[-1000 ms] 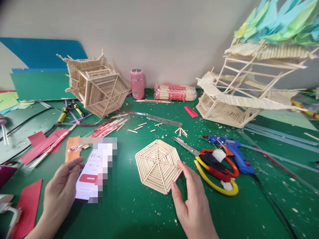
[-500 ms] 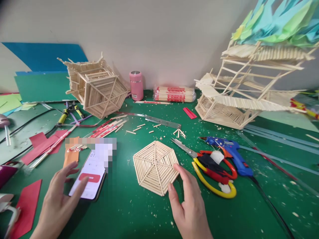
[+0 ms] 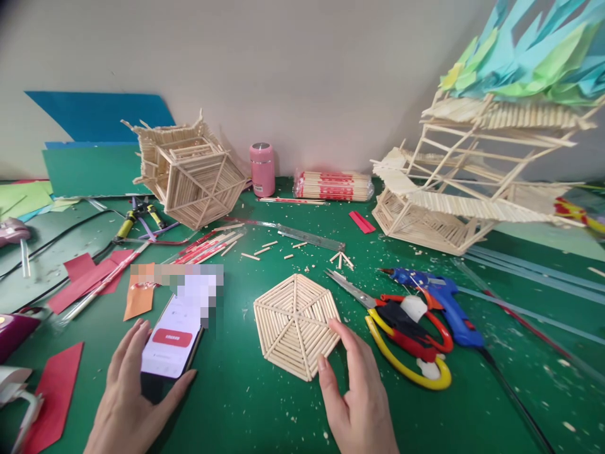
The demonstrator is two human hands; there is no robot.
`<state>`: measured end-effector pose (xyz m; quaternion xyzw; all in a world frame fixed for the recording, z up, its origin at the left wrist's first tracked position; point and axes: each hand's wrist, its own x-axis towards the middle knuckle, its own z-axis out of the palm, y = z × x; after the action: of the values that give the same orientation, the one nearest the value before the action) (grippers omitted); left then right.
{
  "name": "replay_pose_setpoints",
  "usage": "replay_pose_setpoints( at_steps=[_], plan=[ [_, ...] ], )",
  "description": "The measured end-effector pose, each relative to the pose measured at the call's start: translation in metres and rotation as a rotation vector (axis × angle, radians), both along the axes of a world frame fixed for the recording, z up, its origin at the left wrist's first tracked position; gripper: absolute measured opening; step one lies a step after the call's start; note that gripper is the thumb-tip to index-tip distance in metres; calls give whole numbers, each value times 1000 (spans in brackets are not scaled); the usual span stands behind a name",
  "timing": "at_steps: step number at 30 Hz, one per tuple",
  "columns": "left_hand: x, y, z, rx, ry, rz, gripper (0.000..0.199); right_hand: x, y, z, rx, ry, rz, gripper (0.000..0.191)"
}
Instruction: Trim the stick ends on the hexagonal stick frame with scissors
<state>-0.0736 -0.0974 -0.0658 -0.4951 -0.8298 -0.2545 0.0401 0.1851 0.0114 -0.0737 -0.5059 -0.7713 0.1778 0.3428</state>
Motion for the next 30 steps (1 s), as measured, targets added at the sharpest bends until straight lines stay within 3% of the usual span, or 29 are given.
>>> replay_pose_setpoints(
  at_steps=[11, 21, 30],
  plan=[
    [-13, 7, -5, -10, 79, -88, 76, -1, 1, 0, -13, -16, -8, 36],
    [-11, 3, 0, 5, 348, -190, 41, 0, 1, -1, 0, -32, 7, 36],
    [-9, 4, 2, -27, 373, -247, 41, 1, 1, -1, -1, -41, 9, 36]
  ],
)
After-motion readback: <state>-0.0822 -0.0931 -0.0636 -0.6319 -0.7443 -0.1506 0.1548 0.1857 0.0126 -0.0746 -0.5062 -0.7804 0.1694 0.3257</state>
